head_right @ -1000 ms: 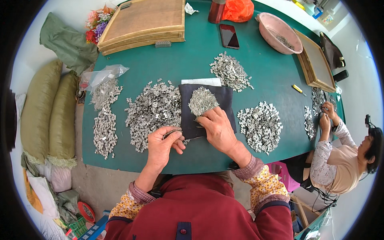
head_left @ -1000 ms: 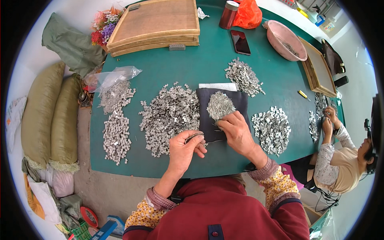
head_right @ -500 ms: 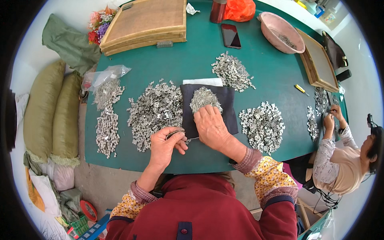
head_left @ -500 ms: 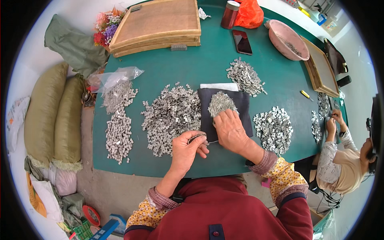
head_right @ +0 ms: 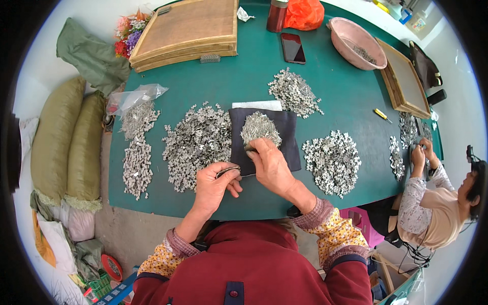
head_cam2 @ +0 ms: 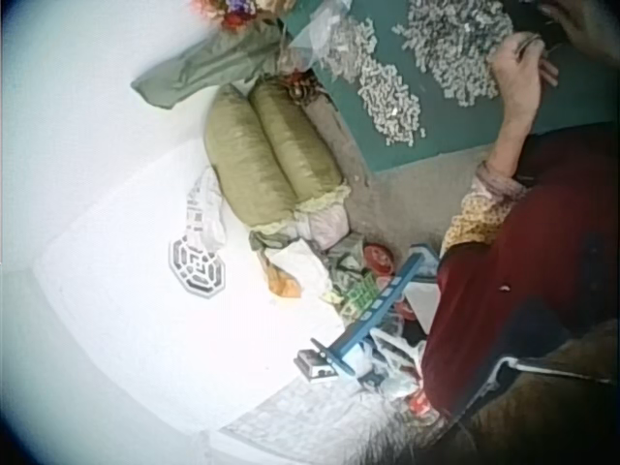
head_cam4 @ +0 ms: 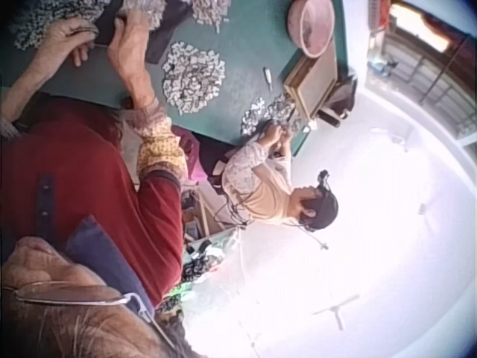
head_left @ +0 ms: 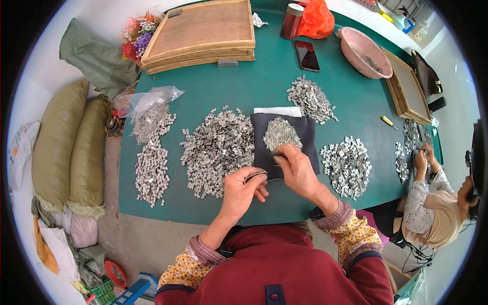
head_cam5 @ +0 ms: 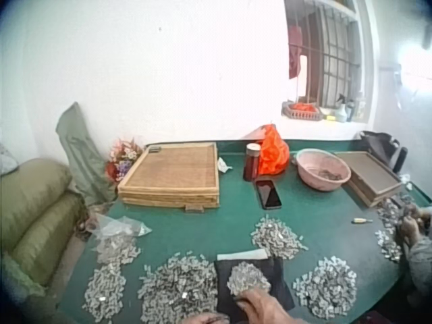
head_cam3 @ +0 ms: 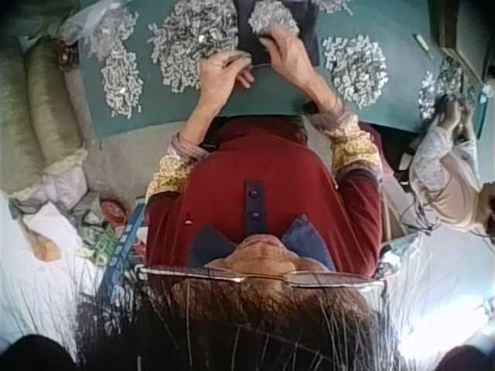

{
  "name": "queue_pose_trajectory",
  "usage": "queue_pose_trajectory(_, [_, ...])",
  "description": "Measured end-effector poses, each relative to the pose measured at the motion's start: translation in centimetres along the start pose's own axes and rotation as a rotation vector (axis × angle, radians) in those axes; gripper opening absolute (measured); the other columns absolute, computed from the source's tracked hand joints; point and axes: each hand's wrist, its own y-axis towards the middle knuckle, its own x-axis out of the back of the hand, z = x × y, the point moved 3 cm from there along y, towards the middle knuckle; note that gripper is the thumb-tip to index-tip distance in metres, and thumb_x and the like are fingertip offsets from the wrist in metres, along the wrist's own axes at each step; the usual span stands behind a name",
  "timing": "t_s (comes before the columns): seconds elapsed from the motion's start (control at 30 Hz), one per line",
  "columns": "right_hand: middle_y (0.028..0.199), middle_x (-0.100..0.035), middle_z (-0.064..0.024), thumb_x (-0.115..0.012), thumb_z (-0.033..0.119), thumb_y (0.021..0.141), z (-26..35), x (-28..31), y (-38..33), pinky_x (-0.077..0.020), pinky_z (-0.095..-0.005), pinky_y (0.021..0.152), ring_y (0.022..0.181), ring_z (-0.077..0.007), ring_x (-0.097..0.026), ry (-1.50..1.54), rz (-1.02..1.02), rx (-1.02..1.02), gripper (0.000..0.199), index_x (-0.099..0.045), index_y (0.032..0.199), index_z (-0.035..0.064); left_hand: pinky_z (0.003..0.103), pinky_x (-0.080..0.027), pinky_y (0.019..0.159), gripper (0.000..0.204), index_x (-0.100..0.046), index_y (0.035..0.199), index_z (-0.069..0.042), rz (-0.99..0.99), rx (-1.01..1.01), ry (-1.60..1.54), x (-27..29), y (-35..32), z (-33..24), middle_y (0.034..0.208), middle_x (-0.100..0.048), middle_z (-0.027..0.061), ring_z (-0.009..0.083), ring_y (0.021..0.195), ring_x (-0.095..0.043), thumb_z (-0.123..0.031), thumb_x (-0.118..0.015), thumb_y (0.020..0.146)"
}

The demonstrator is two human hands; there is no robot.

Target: The person picks up metal components and pins from piles on a table, assembles them into a chain by hand, and places the finished units back onto the table.

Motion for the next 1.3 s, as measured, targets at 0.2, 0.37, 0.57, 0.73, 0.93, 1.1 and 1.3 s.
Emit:
queue_pose_trajectory(0.2, [0.088,-0.059,-0.0146,-0.058,0.004,0.090,1.5,-0.4,-0.7,-0.0495,-0.0345,0.071,0.082,-0.0237,-0.062,0.302,0.116,-0.268,0.010,-0.058,0.098,-0.0029,0.026,-0.054,0.047,0.012,-0.066,0.098,0.006,0.020,0.003,0.067,-0.5,-0.1,-0.1,0.077,-0.065,0.0112,0.0168,0.059,-0.065,-0.003,-0.063,0.091])
queue_pose_trajectory(0.37, [0.089,-0.060,-0.0143,-0.058,0.006,0.090,1.1,-0.7,-1.1,-0.0497,-0.0349,0.072,0.082,-0.0240,-0.062,0.323,0.127,-0.303,0.012,-0.058,0.098,-0.0032,0.025,-0.054,0.047,0.012,-0.066,0.098,0.006,0.026,-0.008,0.102,-0.6,-0.1,-0.1,0.077,-0.066,0.0107,0.0164,0.059,-0.066,-0.003,-0.063,0.091])
queue_pose_trajectory(0.57, [0.088,-0.060,-0.0142,-0.057,0.006,0.090,0.8,-1.1,-1.4,-0.0500,-0.0347,0.073,0.081,-0.0236,-0.062,0.338,0.134,-0.321,0.013,-0.057,0.098,-0.0036,0.025,-0.054,0.046,0.012,-0.067,0.098,0.006,0.011,-0.013,0.130,-0.6,-0.1,-0.1,0.077,-0.066,0.0106,0.0161,0.059,-0.066,-0.003,-0.063,0.091])
queue_pose_trajectory(0.73, [0.087,-0.060,-0.0140,-0.057,0.005,0.090,0.9,-1.2,-1.5,-0.0502,-0.0346,0.072,0.079,-0.0229,-0.062,0.368,0.125,-0.359,0.012,-0.057,0.098,-0.0036,0.025,-0.054,0.046,0.011,-0.067,0.098,0.006,0.016,-0.012,0.133,-0.5,-0.1,0.1,0.077,-0.066,0.0108,0.0160,0.059,-0.066,-0.002,-0.063,0.091])
queue_pose_trajectory(0.93, [0.088,-0.059,-0.0150,-0.057,0.003,0.089,1.4,-0.9,-1.6,-0.0498,-0.0362,0.070,0.078,-0.0291,-0.062,0.248,0.111,-0.235,0.011,-0.057,0.098,-0.0030,0.025,-0.054,0.046,0.011,-0.067,0.097,0.006,0.014,-0.008,0.124,-0.6,-0.1,0.2,0.077,-0.066,0.0104,0.0161,0.058,-0.066,-0.002,-0.063,0.091])
queue_pose_trajectory(1.1, [0.090,-0.059,-0.0131,-0.062,-0.001,0.082,1.7,-0.8,-3.2,-0.0487,-0.0390,0.067,0.077,-0.0321,-0.058,0.040,-0.040,0.066,0.016,-0.059,0.098,-0.0011,0.025,-0.053,0.046,0.011,-0.066,0.097,0.006,0.076,0.022,0.203,-0.9,-0.4,0.2,0.075,-0.066,0.0096,0.0151,0.058,-0.065,-0.002,-0.062,0.091])
queue_pose_trajectory(1.3, [0.098,-0.060,-0.0112,-0.067,-0.002,0.075,3.2,-0.1,-5.5,-0.0465,-0.0384,0.074,0.085,-0.0299,-0.057,-0.293,0.036,0.266,0.037,-0.061,0.111,-0.0004,0.024,-0.050,0.043,0.011,-0.068,0.095,0.005,0.074,0.051,0.195,-0.9,-0.3,0.5,0.071,-0.065,0.0066,0.0124,0.056,-0.064,-0.002,-0.060,0.091])
